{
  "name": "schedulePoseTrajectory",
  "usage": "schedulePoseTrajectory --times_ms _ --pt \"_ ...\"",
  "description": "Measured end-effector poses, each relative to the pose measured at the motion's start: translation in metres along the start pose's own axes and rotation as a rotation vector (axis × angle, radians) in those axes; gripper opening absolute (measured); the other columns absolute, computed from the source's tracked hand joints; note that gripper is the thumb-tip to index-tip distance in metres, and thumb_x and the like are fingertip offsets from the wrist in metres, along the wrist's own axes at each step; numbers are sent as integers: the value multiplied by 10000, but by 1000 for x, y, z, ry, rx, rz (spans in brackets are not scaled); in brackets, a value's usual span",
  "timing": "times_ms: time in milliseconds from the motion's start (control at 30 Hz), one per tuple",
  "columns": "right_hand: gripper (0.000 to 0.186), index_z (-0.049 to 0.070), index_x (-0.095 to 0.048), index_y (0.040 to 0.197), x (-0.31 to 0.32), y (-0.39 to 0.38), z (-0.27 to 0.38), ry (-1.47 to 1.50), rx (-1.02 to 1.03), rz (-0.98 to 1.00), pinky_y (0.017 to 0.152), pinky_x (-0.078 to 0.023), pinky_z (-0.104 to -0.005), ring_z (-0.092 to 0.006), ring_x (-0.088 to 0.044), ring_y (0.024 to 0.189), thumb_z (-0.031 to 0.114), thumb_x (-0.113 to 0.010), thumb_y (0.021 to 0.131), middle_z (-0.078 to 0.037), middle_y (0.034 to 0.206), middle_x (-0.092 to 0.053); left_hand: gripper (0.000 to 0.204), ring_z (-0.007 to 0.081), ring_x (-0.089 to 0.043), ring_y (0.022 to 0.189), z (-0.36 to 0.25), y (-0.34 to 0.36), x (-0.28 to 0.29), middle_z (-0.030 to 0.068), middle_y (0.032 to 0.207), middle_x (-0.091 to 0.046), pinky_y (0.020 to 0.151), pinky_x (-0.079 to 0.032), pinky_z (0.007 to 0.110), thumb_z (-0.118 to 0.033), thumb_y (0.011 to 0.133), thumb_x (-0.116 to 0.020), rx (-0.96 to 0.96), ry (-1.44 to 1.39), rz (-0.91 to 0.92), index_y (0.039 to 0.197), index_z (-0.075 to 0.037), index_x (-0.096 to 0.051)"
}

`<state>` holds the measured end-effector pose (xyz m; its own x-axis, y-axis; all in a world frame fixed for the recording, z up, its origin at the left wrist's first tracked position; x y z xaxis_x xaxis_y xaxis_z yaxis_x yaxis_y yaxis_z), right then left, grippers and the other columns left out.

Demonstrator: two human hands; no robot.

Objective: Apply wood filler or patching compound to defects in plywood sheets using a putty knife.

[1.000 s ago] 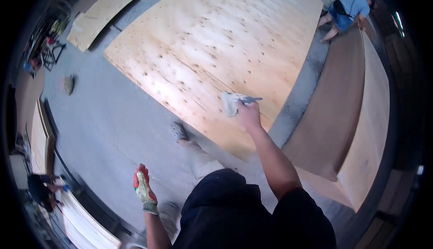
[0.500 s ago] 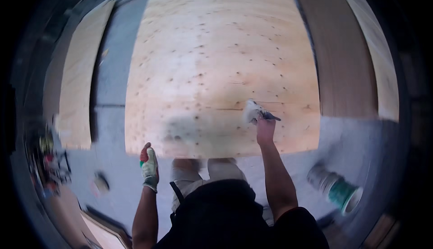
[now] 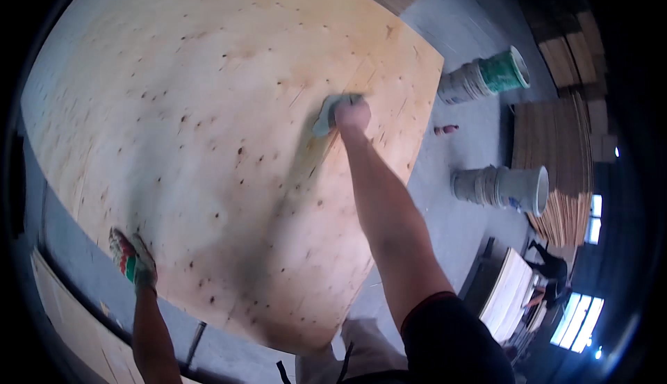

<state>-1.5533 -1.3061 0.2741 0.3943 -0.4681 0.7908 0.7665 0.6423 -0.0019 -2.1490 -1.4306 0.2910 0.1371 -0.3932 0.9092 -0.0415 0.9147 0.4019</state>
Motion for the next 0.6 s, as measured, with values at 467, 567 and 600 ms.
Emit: schedulePoseTrajectory --times_ms 467,567,600 --pt "305 146 -720 1003 39 -401 8 -312 594 397 788 -539 -400 -318 -626 874 93 -617 720 -129 947 -684 672 311 -355 1359 41 -24 -47 176 1491 -344 1102 -291 444 -502 988 -392 86 -100 398 1440 -9 -328" --pt "345 90 -696 1019 43 -542 1 -205 374 361 767 -525 -405 -328 -593 884 26 -626 687 -134 875 -642 663 316 -386 1334 46 -27 -52 181 1467 -376 1082 -314 445 -507 985 -399 30 -197 471 1421 -10 -356" --pt "379 97 -690 1051 50 -582 13 -177 359 301 764 -515 -427 -335 -579 874 7 -618 690 -137 912 -631 660 318 -396 1326 50 -28 -55 183 1459 -387 1076 -321 446 -508 984 -401 17 -221 500 1415 -10 -365"
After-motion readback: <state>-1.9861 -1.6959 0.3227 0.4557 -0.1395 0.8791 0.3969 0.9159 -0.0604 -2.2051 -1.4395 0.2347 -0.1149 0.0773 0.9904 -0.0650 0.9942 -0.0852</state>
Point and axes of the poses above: each hand's wrist, its own y-axis towards the middle knuckle, its own x-axis out of the back of the hand, z = x × y, the point moved 1 cm from there along y, towards the middle knuckle
